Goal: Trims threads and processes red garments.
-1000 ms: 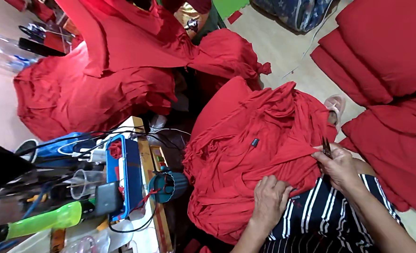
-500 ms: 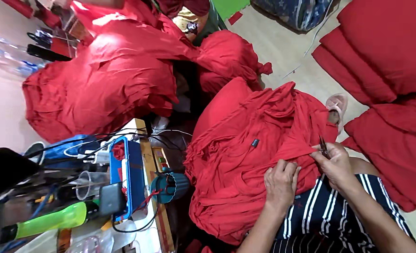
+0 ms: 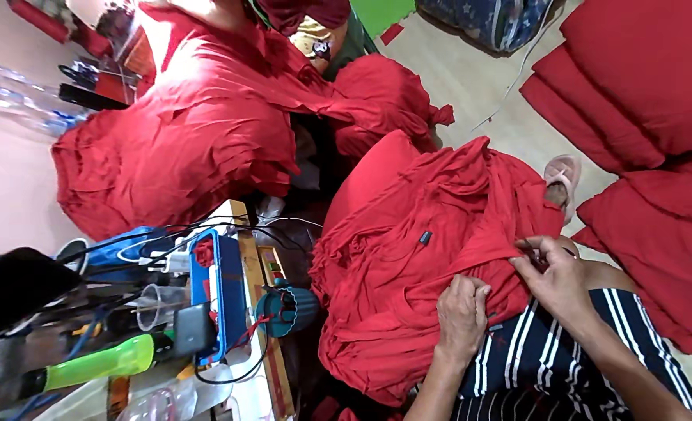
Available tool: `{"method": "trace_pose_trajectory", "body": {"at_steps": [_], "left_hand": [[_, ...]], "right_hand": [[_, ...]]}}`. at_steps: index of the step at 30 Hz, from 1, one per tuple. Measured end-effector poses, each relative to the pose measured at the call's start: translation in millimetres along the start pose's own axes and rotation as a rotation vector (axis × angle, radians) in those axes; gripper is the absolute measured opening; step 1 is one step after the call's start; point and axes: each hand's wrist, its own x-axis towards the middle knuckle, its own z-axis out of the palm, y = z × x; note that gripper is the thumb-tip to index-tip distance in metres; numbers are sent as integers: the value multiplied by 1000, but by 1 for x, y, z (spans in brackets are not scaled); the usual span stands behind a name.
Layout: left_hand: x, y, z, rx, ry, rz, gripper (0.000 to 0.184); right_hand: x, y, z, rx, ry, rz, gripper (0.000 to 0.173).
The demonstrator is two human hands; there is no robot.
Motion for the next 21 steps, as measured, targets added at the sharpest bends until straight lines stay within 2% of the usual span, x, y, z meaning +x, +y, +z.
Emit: {"method": "trace_pose_trajectory", "body": {"at_steps": [3,6,8,11,14,21], "left_hand": [[-1,0,3,14,11,8,17],[-1,1,4,20,31,11,17],[0,1,4,4,42,-8,16],[1,2,3,4,74,-50,14],[3,4,5,10,100,-109,14],[6,6,6,43,109,-176,16]], "right_hand": [[-14,-13,-5,-265,11,-306,45],[-19,-16,-8,-324,-38,-478,44],[-16,-11,-11,-295,-140,-474,42],[-4,1,-15,-177,-284,-341,41],[4,8,-18,-70,-350,-249,40],[8,10,-17,-176,-377,-370,41]]}}
